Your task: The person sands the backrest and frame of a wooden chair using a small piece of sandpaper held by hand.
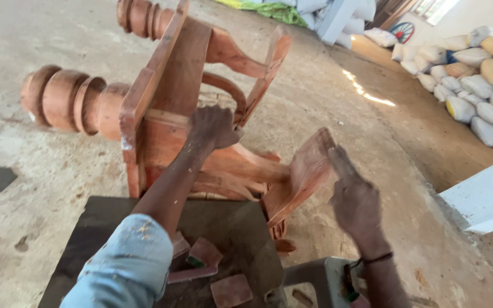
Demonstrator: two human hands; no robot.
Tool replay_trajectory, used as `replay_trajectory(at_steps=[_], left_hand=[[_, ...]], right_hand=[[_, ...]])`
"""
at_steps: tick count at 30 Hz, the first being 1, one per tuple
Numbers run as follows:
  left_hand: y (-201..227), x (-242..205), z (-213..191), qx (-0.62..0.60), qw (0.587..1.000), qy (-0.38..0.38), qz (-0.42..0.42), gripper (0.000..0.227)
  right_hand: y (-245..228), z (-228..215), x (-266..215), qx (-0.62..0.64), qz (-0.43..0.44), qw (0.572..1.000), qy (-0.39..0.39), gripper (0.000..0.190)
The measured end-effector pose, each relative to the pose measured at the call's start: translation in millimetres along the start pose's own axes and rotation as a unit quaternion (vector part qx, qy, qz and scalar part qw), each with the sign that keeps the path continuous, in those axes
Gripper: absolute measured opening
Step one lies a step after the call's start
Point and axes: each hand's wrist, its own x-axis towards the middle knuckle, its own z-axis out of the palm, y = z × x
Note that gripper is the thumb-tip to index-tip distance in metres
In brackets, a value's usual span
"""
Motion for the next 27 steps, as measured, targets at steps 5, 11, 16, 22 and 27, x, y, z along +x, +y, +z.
replay_trajectory(at_steps=[5,11,16,22,27], left_hand=[[6,1,-3,0.013,0.998,-0.054,-0.016,0.048],[1,1,0,0.013,1.0,-0.024,-0.001,0.045],[0,0,-1,0.011,0.999,-0.034,-0.006,0.045],[5,-2,-13,0.019,0.999,-0.046,-0.012,0.045],[8,-7,-8,0.003,0.997,-0.064,-0.034,0.045]], right_hand=[[9,5,22,0.133,0.047,0.99,-0.012,0.058],[-1,32,-11,0.0,-0.071,0.985,0.16,0.063],[-10,15,-9,-0.047,-0.018,0.995,0.085,0.062],[-12,13,1,-0.205,-0.065,0.976,0.026,0.055],[-3,28,-18,-0.186,-0.077,0.977,0.07,0.047]])
